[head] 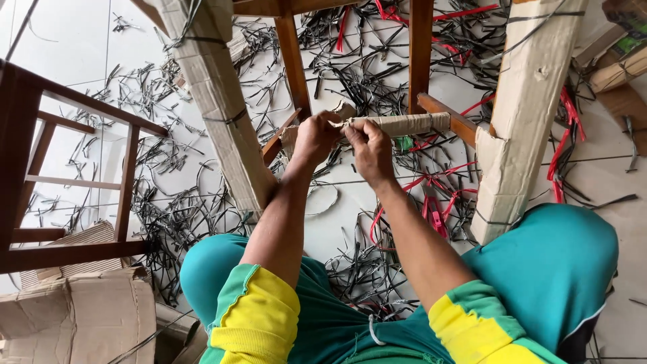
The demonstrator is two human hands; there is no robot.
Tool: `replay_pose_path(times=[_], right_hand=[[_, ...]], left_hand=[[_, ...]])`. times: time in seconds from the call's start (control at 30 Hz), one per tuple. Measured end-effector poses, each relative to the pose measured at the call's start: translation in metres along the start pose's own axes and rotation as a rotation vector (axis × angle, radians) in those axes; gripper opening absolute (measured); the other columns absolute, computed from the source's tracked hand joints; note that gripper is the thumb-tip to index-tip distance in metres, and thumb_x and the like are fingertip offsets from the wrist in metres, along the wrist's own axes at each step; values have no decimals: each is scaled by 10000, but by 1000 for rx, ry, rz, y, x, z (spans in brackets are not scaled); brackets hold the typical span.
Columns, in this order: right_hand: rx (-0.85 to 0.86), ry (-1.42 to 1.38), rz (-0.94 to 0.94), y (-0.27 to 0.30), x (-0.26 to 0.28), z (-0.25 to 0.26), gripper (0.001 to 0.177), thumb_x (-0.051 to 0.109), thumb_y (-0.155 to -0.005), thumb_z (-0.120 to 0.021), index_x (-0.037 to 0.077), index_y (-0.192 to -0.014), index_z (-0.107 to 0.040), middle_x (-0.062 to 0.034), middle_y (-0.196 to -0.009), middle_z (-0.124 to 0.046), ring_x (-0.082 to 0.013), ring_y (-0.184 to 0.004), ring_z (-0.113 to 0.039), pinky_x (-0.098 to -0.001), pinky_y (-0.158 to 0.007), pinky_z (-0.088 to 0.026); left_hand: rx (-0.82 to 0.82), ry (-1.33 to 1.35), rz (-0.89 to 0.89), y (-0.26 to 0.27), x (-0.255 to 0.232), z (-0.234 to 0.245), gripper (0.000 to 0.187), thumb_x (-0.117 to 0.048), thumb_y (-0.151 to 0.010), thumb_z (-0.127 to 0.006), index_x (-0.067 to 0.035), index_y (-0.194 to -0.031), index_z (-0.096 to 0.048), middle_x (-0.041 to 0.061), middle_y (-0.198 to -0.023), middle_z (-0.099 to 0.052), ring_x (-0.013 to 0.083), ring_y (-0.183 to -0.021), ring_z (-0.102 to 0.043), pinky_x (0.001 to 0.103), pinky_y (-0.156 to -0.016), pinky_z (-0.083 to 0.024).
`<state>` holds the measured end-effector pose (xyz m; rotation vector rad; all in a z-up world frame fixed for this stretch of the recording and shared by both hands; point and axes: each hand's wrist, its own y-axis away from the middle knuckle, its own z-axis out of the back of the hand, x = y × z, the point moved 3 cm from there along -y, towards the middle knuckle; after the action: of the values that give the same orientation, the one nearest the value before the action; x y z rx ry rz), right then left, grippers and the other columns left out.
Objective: The person sits on the floor and wraps a wooden furniture leg with a strip of material, securing it with thin wire. They repeatedly wrap and twist the wire to hold the covering in place.
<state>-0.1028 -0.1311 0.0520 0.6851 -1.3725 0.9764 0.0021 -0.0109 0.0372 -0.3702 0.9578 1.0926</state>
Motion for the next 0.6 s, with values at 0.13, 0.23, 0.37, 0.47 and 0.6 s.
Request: replay_pose_path(times=[0.13, 0.23, 0.37, 0.47, 0.6], right_hand=[[60, 73, -16, -24, 4, -1, 152, 216, -1037, -691, 109, -948, -751, -64, -807, -723, -162, -770, -661, -338, -717, -548], [96, 105, -57, -39, 0, -3, 148, 232, -1025, -694, 117, -955, -757, -35, -786, -754, -151, -757, -695, -308, -706, -549], [133, 129, -34, -48, -1, -7, 144, 241, -987, -739, 102, -961, -762, -57, -776, -753, -156, -750, -698, -314, -704, -546], [165, 128, -5, -42, 3, 2, 142, 224, -1022, -685, 111, -1039, -769, -73, -903, -762, -176, -819, -694, -351, -772, -549], [213, 232, 65, -37, -10, 4, 127, 193, -1029, -689, 125, -1078, -784, -131, -961, -750, -308, -916, -726, -397, -810, -564]], left_hand=[[-20, 65, 26, 3, -5, 2, 205, -319, -908, -739, -152, -1028, -734, 23, -661, -729, 166, -631, -741, 352, -782, -579], [4, 9, -22, 4, -5, 2, 173, -252, -899, -691, -206, -1038, -785, 76, -754, -759, 307, -861, -765, 450, -830, -570], [48, -42, 2, -6, 13, -8, 175, -354, -853, -687, -265, -953, -799, -15, -716, -749, 243, -852, -760, 441, -847, -574], [36, -14, 18, -1, 12, -10, 188, -372, -891, -669, -241, -918, -800, -9, -691, -743, 235, -825, -757, 423, -833, -572], [3, -3, 71, 0, 6, -10, 231, -376, -913, -632, -231, -951, -806, 4, -697, -751, 254, -877, -764, 462, -841, -572]])
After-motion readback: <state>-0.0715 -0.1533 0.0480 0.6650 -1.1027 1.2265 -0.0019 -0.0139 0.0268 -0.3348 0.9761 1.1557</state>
